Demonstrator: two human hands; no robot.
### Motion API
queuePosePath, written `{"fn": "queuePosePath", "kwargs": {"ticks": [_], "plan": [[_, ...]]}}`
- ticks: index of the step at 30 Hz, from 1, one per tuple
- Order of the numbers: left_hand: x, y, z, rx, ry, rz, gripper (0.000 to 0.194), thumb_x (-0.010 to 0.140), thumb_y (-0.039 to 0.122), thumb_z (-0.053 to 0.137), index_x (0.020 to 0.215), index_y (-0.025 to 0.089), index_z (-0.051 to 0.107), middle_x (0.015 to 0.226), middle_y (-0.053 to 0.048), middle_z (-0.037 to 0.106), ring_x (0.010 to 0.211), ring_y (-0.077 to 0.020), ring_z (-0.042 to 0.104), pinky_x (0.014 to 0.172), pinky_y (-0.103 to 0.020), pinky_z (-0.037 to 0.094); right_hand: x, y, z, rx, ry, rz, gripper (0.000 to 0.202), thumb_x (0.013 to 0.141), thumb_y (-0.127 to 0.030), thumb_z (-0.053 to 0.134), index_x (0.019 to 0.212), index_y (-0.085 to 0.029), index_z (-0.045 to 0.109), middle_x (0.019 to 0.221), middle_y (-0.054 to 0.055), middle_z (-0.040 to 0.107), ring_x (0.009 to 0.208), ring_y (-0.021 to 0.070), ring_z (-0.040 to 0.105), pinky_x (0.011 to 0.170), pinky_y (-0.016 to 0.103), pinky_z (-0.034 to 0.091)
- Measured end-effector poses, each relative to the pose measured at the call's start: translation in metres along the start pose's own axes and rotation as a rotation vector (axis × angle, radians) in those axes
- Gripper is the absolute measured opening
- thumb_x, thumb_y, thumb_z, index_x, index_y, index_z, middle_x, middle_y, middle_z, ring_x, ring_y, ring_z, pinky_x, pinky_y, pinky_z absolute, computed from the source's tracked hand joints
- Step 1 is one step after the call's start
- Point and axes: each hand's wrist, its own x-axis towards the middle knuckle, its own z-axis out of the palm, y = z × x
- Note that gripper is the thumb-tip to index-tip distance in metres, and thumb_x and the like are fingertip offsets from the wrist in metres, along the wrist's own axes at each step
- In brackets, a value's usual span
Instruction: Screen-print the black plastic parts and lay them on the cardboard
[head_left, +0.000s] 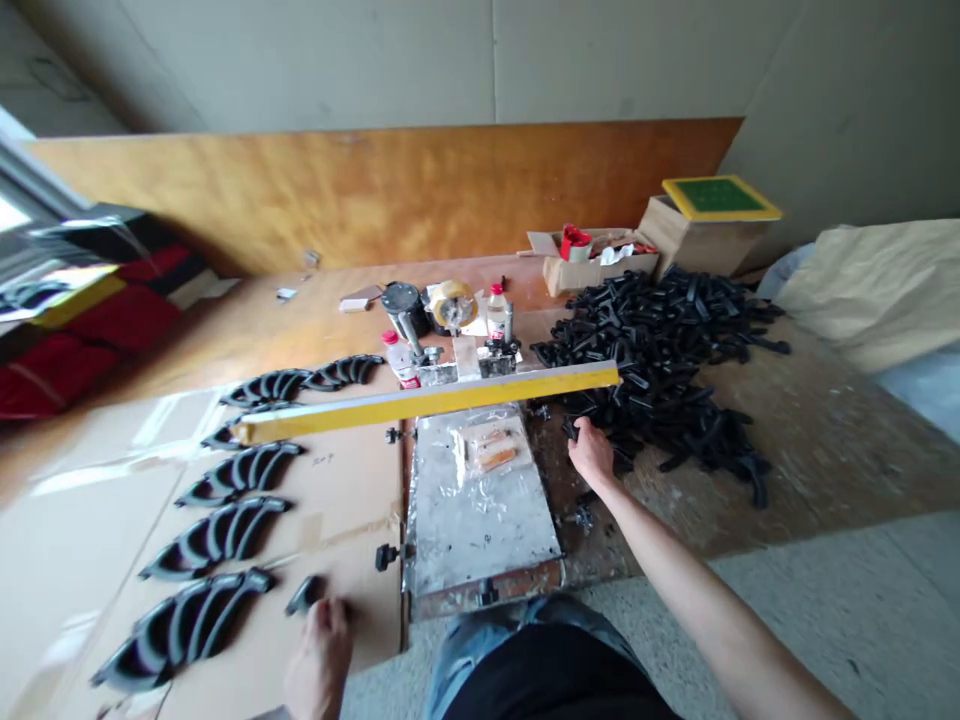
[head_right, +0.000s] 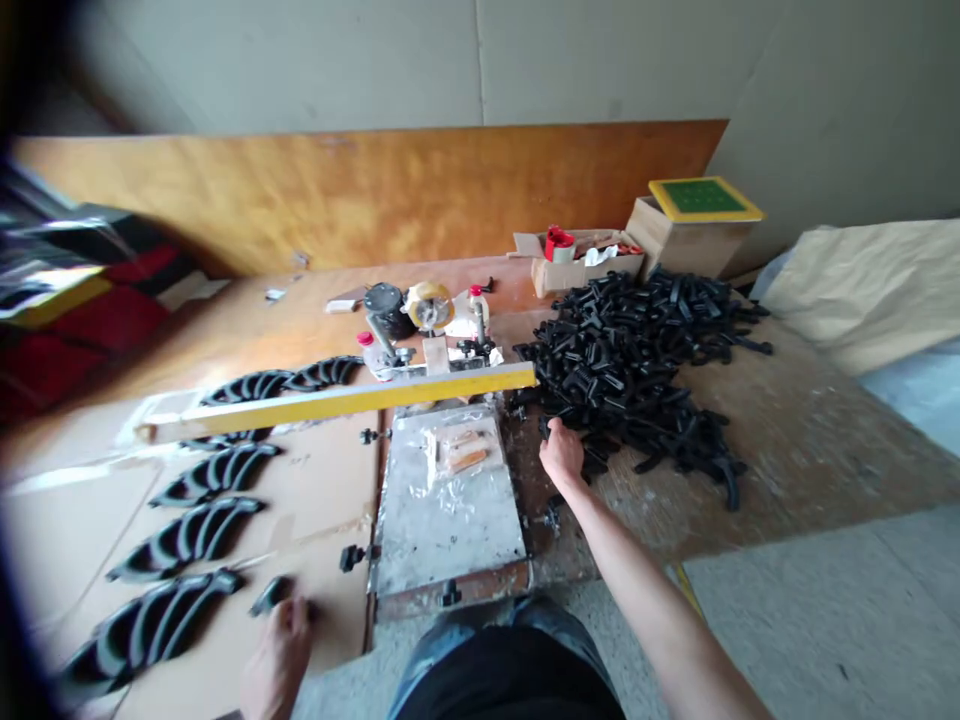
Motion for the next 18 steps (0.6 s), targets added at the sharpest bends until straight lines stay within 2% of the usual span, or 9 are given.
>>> {"fn": "queuePosePath", "kwargs": {"ticks": [1, 3, 5, 7, 9, 11, 15, 18], "plan": [[0.001, 0.011, 0.004, 0.011, 0.006, 0.056, 0.038, 0.095, 0.041, 0.032, 0.1, 0.02, 0.062, 0.093, -0.014, 0.071, 0.075, -0.0288, 0.069, 0.064, -0.037, 0.049, 0.001, -0.005, -0.001, 0.08, 0.026, -0.091, 0.032, 0.087, -0.015, 0.058, 0.118, -0.017, 0.059, 0.108, 0.012, 0.068, 0.103, 0.0243, 0.061, 0.089, 0.034, 0.045], [0.01, 0.033, 0.01, 0.045, -0.009, 0.208, 0.033, 0.096, 0.033, 0.033, 0.109, 0.021, 0.061, 0.103, -0.012, 0.069, 0.084, -0.0246, 0.068, 0.069, -0.033, 0.047, 0.001, -0.021, -0.003, 0.226, 0.05, -0.369, 0.031, 0.087, -0.011, 0.056, 0.117, -0.019, 0.061, 0.113, 0.01, 0.067, 0.105, 0.0226, 0.06, 0.092, 0.035, 0.045], [0.025, 0.049, 0.01, 0.083, -0.036, 0.32, 0.032, 0.096, 0.029, 0.035, 0.114, 0.021, 0.06, 0.104, -0.011, 0.068, 0.087, -0.0225, 0.067, 0.069, -0.03, 0.044, -0.002, -0.045, -0.002, 0.32, 0.029, -0.638, 0.03, 0.088, -0.01, 0.056, 0.115, -0.021, 0.064, 0.112, 0.008, 0.067, 0.105, 0.0218, 0.058, 0.094, 0.035, 0.045], [0.042, 0.059, 0.005, 0.091, -0.063, 0.365, 0.029, 0.097, 0.03, 0.036, 0.11, 0.022, 0.061, 0.099, -0.008, 0.068, 0.086, -0.0207, 0.066, 0.066, -0.028, 0.041, -0.006, -0.073, 0.004, 0.346, -0.01, -0.808, 0.029, 0.089, -0.009, 0.056, 0.113, -0.021, 0.067, 0.108, 0.007, 0.068, 0.103, 0.0212, 0.057, 0.093, 0.035, 0.045], [0.054, 0.062, 0.0, 0.076, -0.073, 0.388, 0.029, 0.098, 0.033, 0.036, 0.104, 0.022, 0.062, 0.095, -0.007, 0.068, 0.084, -0.0189, 0.066, 0.066, -0.026, 0.04, -0.008, -0.095, 0.015, 0.313, -0.045, -0.88, 0.028, 0.091, -0.009, 0.054, 0.112, -0.021, 0.068, 0.104, 0.006, 0.068, 0.101, 0.0211, 0.056, 0.091, 0.035, 0.045], [0.062, 0.061, -0.004, 0.062, -0.079, 0.406, 0.031, 0.099, 0.034, 0.035, 0.103, 0.021, 0.063, 0.095, -0.007, 0.068, 0.083, -0.0187, 0.066, 0.067, -0.026, 0.041, -0.01, -0.108, 0.024, 0.246, -0.063, -0.896, 0.029, 0.091, -0.009, 0.052, 0.112, -0.019, 0.069, 0.102, 0.007, 0.068, 0.101, 0.0218, 0.055, 0.089, 0.035, 0.045], [0.065, 0.059, -0.007, 0.028, -0.082, 0.408, 0.037, 0.099, 0.034, 0.035, 0.116, 0.02, 0.065, 0.101, -0.011, 0.069, 0.085, -0.0204, 0.067, 0.071, -0.028, 0.043, -0.013, -0.112, 0.026, 0.144, -0.068, -0.903, 0.03, 0.092, -0.011, 0.051, 0.115, -0.019, 0.069, 0.105, 0.008, 0.067, 0.103, 0.023, 0.054, 0.091, 0.036, 0.044], [0.064, 0.069, -0.018, 0.0, -0.067, 0.392, 0.04, 0.098, 0.038, 0.038, 0.126, 0.025, 0.063, 0.103, -0.01, 0.07, 0.082, -0.0205, 0.066, 0.068, -0.029, 0.042, -0.015, -0.116, 0.019, 0.125, -0.041, -0.897, 0.034, 0.094, -0.021, 0.054, 0.127, -0.019, 0.064, 0.121, 0.011, 0.064, 0.114, 0.0248, 0.053, 0.099, 0.039, 0.042]]}}
